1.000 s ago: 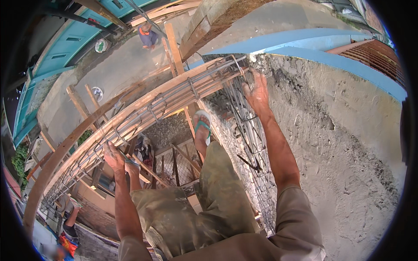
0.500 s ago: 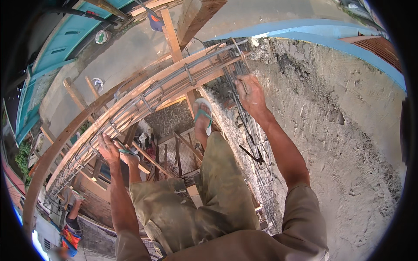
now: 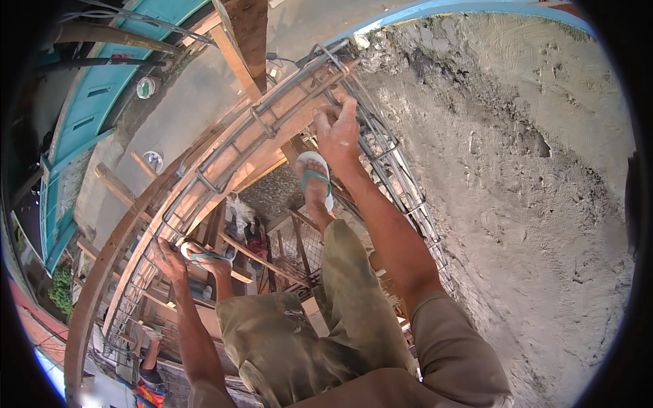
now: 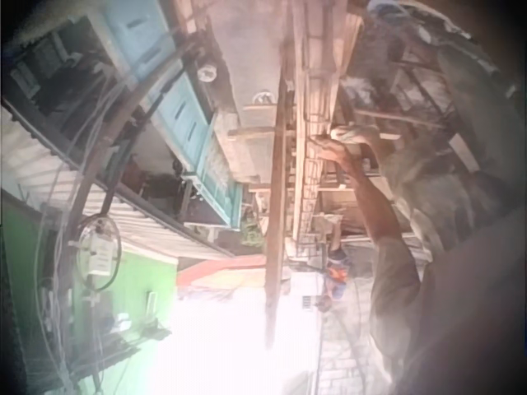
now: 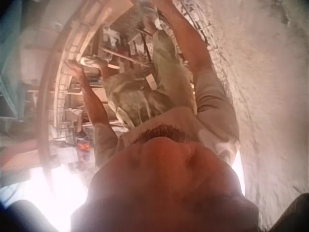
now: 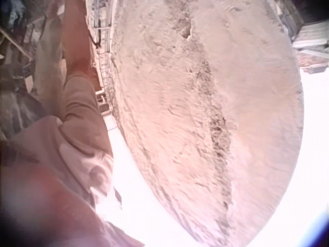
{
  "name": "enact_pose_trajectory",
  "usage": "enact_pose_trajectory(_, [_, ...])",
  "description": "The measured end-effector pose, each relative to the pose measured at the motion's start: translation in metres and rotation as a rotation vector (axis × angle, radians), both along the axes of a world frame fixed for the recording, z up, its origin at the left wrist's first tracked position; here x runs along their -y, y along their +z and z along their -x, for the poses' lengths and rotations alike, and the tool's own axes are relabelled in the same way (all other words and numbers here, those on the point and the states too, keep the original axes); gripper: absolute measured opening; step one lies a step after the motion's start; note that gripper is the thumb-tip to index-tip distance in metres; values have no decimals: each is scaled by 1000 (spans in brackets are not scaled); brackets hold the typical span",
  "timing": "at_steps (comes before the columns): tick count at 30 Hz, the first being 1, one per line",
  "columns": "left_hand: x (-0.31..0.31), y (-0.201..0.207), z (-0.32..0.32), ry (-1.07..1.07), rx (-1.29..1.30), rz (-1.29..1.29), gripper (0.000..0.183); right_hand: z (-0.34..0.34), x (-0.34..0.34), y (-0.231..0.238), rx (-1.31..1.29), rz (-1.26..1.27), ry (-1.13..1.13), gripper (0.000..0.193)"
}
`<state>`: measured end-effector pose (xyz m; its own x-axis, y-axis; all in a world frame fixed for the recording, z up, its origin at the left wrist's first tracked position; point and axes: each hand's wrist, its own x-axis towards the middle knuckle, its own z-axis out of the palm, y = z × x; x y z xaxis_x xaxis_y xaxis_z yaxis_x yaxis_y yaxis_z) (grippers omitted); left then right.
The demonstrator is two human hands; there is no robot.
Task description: The person is assembling a wooden scaffolding structure on a construction site. They lift and position wooden planks onto the scaffolding frame, securing them in place. Another worker is visible nearby, also working on the scaffolding.
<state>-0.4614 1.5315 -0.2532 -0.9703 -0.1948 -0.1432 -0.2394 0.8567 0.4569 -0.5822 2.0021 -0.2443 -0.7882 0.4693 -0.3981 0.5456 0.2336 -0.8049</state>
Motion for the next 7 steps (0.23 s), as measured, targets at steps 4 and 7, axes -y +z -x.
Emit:
enact_pose_trajectory(4, [-6,3,-4,352,179,-211,30,27,-4,-7,-105,105,-257,65])
enact_pose_trajectory(7, [-8,2,-1,401,158,-206,31,27,0,-8,8,119,-221,74])
